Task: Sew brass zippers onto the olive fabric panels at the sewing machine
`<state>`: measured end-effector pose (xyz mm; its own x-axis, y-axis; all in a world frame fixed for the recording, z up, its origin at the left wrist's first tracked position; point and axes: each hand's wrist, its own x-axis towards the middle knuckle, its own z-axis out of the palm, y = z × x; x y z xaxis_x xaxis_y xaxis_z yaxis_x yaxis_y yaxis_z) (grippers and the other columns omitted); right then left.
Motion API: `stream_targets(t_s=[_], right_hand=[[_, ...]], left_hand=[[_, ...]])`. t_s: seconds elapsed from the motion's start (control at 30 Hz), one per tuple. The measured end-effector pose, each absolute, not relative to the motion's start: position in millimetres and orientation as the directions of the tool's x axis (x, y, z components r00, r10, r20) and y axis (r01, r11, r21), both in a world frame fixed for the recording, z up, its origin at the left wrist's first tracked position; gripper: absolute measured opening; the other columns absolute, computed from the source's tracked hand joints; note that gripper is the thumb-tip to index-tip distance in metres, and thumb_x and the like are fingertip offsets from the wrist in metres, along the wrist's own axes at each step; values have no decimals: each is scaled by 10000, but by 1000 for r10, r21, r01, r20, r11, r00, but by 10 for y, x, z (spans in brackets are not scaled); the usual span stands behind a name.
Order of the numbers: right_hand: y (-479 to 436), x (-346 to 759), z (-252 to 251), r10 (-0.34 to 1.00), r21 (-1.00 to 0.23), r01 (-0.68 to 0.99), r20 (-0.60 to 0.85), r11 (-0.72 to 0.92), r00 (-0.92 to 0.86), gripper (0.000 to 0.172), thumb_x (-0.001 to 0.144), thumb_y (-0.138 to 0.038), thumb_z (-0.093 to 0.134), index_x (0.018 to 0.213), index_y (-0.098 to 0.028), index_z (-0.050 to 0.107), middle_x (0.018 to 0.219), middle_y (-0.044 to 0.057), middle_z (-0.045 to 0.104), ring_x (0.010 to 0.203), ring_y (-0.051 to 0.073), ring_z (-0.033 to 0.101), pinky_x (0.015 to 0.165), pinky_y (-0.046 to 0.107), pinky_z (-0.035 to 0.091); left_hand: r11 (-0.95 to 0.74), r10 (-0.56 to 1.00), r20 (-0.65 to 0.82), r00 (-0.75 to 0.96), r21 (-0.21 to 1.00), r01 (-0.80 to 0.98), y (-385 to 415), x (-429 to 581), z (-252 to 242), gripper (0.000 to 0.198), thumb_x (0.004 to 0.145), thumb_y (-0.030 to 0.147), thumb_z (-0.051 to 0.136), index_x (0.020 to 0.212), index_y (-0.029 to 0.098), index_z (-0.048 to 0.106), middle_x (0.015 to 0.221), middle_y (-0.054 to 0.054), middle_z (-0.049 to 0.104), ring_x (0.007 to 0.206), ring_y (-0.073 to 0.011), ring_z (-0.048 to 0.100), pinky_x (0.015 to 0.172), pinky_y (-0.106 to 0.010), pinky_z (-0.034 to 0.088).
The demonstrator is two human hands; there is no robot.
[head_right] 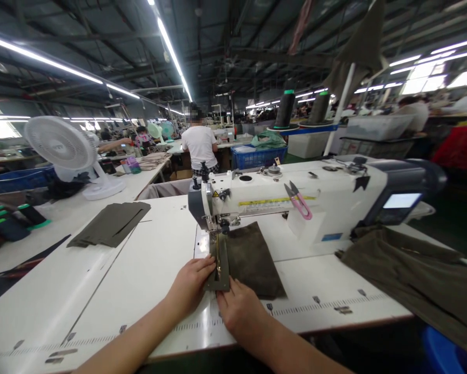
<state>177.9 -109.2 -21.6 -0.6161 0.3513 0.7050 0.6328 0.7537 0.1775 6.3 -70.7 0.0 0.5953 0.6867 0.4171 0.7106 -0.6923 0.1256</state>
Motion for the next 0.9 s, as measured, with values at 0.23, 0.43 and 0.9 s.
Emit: stream_targets(t_s=[0.23, 0.43, 0.9], right_hand=[[-1055, 1730, -219, 365, 144, 661, 739, 736, -567, 289, 819, -30, 371, 806, -57, 659, 776, 136, 668, 747, 238, 608, 669, 336, 525], [-960, 1718, -198, 397, 88, 679, 754, 729, -524, 308, 830, -33, 355, 791, -72, 658, 782, 128, 667, 741, 218, 604, 682, 318, 525], [-650, 1734, -197, 461, 84, 685, 679, 724, -571, 266, 820, -29, 379, 801, -97, 635, 756, 102, 648, 697, 210, 579, 614, 316, 488]], left_hand=[[-732, 636, 428, 642, 72, 678, -626, 83, 20, 237, 775, 64, 505, 979, 130, 606, 1049, -104, 638, 984, -226, 588, 861, -391, 487], [-752, 621, 422, 661, 81, 654, -508, 67, 42, 234, 786, 63, 499, 993, 123, 591, 1042, -109, 631, 977, -216, 584, 897, -402, 458], [-718, 670, 444, 594, 189, 670, -234, 73, 39, 188, 832, 126, 444, 955, 171, 580, 874, -79, 571, 830, -202, 557, 745, -351, 506]])
